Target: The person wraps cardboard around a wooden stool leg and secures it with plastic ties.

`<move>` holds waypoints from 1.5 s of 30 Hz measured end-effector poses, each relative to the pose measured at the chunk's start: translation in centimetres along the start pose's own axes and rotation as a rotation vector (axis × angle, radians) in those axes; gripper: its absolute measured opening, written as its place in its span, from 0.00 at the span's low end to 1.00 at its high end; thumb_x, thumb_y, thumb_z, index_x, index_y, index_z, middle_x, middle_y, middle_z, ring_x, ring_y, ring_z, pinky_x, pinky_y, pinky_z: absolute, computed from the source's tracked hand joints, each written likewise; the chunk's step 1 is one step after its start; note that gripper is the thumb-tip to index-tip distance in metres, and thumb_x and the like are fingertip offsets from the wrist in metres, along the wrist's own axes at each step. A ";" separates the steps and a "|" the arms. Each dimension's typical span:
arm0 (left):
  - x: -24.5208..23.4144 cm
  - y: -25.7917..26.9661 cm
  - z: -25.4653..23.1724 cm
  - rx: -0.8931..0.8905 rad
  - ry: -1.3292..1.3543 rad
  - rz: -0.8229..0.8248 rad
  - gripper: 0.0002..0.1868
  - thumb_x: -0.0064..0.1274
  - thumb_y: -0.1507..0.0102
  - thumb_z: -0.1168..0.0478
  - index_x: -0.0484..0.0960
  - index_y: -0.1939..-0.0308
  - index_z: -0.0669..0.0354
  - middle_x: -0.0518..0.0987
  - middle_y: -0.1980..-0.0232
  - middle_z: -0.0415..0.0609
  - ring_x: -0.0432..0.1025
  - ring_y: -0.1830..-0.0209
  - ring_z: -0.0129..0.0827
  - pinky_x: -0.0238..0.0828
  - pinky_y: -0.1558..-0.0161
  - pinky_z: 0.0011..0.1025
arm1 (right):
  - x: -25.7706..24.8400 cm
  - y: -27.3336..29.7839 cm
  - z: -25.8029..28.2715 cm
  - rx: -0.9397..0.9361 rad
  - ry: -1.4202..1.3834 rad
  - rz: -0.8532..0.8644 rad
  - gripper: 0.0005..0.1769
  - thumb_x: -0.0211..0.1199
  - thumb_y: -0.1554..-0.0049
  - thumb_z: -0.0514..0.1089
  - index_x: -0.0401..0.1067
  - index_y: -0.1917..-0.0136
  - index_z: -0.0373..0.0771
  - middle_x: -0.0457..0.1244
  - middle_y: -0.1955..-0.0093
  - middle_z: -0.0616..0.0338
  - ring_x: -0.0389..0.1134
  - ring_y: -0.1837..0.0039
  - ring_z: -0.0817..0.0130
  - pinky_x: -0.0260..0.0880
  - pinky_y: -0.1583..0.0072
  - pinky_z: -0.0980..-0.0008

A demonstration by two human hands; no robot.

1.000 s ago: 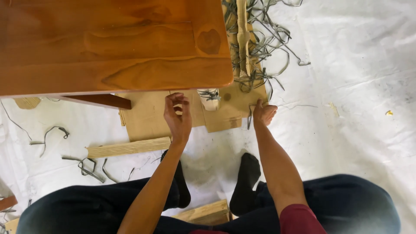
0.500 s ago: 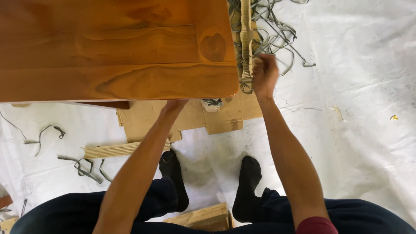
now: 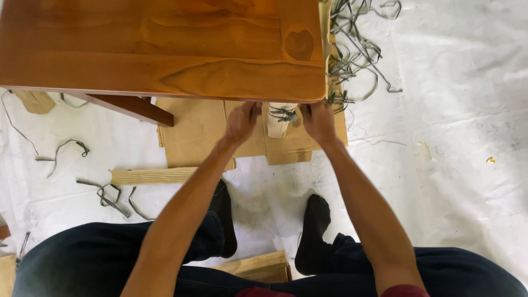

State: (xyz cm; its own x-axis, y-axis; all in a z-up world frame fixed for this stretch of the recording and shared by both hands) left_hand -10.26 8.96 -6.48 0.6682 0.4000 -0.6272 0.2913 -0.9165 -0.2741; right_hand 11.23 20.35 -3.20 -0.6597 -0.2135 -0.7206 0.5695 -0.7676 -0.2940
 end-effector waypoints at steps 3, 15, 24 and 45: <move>-1.0 2.8 -3.7 -0.136 -0.008 0.006 0.12 0.44 0.27 0.55 0.72 0.60 0.58 0.79 0.69 0.59 0.74 0.66 0.62 0.66 0.65 0.55 | 2.1 3.7 -0.4 0.431 -0.099 0.141 0.12 0.53 0.30 0.37 0.65 0.33 0.40 0.70 0.55 0.51 0.71 0.62 0.61 0.72 0.61 0.64; -1.7 8.3 -8.0 -0.235 -0.055 -0.140 0.11 0.44 0.28 0.55 0.74 0.60 0.57 0.80 0.65 0.60 0.75 0.64 0.61 0.67 0.65 0.55 | 0.2 8.7 8.8 0.132 -0.348 -0.178 0.16 0.59 0.38 0.27 0.72 0.38 0.37 0.70 0.45 0.55 0.73 0.47 0.66 0.74 0.48 0.69; -0.3 10.2 -12.0 -0.073 -0.084 0.023 0.04 0.50 0.36 0.63 0.76 0.58 0.59 0.81 0.60 0.56 0.76 0.61 0.55 0.71 0.62 0.50 | -2.4 7.7 13.2 -0.203 -0.143 -0.139 0.21 0.61 0.47 0.22 0.77 0.42 0.35 0.67 0.46 0.51 0.71 0.46 0.54 0.74 0.47 0.61; -6.2 5.2 -16.9 0.188 0.084 -0.159 0.07 0.54 0.39 0.63 0.77 0.69 0.62 0.74 0.69 0.51 0.71 0.66 0.45 0.69 0.66 0.39 | -0.9 7.4 12.5 -0.129 -0.367 -0.003 0.15 0.59 0.48 0.24 0.71 0.47 0.29 0.65 0.51 0.44 0.68 0.51 0.46 0.70 0.53 0.60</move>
State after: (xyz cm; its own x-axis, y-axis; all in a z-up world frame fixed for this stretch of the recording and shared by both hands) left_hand -1.34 1.70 8.31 0.6812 0.5301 -0.5049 0.2700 -0.8230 -0.4998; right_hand 9.89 7.26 3.12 -0.7798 -0.4313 -0.4538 0.6089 -0.6910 -0.3896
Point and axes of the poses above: each hand's wrist, its own y-axis away from the middle knuckle, its own x-axis out of the palm, z = x × y, the point moved 7 cm from there along -y, towards the middle knuckle
